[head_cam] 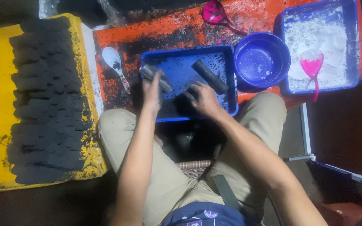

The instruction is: Molding charcoal powder into cylindrical briquettes using a manual press tool.

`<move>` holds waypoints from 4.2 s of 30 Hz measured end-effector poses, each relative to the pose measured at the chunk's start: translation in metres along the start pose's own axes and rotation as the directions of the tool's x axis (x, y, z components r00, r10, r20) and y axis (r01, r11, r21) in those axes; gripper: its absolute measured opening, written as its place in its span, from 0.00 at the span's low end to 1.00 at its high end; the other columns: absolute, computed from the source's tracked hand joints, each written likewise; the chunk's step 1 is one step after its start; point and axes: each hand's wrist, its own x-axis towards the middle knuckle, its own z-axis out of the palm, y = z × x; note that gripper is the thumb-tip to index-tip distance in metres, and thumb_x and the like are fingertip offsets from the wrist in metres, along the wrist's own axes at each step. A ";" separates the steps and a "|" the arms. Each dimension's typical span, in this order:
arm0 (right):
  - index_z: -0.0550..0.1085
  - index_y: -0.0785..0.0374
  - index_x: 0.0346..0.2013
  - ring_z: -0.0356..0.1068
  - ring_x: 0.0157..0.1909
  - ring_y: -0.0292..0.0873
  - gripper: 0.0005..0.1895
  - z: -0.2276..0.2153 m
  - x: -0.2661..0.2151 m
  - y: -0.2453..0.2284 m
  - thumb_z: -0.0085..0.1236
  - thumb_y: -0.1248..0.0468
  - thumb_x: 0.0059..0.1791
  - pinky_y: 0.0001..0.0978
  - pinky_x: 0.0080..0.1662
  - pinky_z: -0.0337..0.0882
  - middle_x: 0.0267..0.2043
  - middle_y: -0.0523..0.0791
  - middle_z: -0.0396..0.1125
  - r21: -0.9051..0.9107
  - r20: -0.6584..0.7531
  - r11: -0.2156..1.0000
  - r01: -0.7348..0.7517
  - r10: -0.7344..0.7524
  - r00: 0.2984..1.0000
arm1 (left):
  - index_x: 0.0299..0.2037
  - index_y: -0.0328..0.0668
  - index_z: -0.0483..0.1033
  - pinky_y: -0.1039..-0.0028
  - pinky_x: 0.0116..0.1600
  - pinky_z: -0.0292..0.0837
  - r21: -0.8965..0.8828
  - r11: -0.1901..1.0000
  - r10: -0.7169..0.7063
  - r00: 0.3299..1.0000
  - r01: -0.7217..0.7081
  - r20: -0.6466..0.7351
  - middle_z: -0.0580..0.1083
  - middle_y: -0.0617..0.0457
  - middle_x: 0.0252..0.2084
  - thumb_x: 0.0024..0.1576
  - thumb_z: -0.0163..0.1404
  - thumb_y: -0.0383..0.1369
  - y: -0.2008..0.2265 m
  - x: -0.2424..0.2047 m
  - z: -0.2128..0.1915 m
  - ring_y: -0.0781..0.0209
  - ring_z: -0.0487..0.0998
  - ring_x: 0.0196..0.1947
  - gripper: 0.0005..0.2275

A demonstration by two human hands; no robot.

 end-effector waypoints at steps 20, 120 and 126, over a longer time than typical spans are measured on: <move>0.66 0.68 0.42 0.64 0.43 0.55 0.24 -0.013 0.015 0.019 0.57 0.65 0.33 0.43 0.45 0.64 0.39 0.53 0.64 -0.243 0.056 0.964 -0.106 0.123 0.991 | 0.58 0.35 0.44 0.47 0.58 0.38 0.922 0.011 -0.160 0.909 -0.387 0.384 0.44 0.28 0.57 0.42 0.48 0.52 0.004 -0.054 -0.012 0.33 0.44 0.59 0.39; 0.68 0.68 0.40 0.65 0.38 0.52 0.20 0.001 0.018 0.022 0.52 0.63 0.35 0.38 0.40 0.64 0.33 0.52 0.65 -0.316 -0.070 0.945 -0.084 0.065 0.995 | 0.26 0.33 0.71 0.72 0.25 0.70 0.550 0.201 0.224 0.584 -0.811 0.780 0.69 0.45 0.22 0.36 0.54 0.27 0.041 -0.024 0.064 0.51 0.73 0.27 0.09; 0.68 0.68 0.37 0.65 0.36 0.54 0.17 0.002 0.015 0.024 0.50 0.63 0.37 0.40 0.38 0.65 0.30 0.52 0.65 -0.283 -0.084 0.957 -0.068 0.046 0.995 | 0.33 0.33 0.70 0.66 0.34 0.72 0.575 0.171 0.199 0.599 -0.800 0.775 0.69 0.39 0.32 0.35 0.57 0.29 0.026 -0.018 0.066 0.45 0.73 0.34 0.16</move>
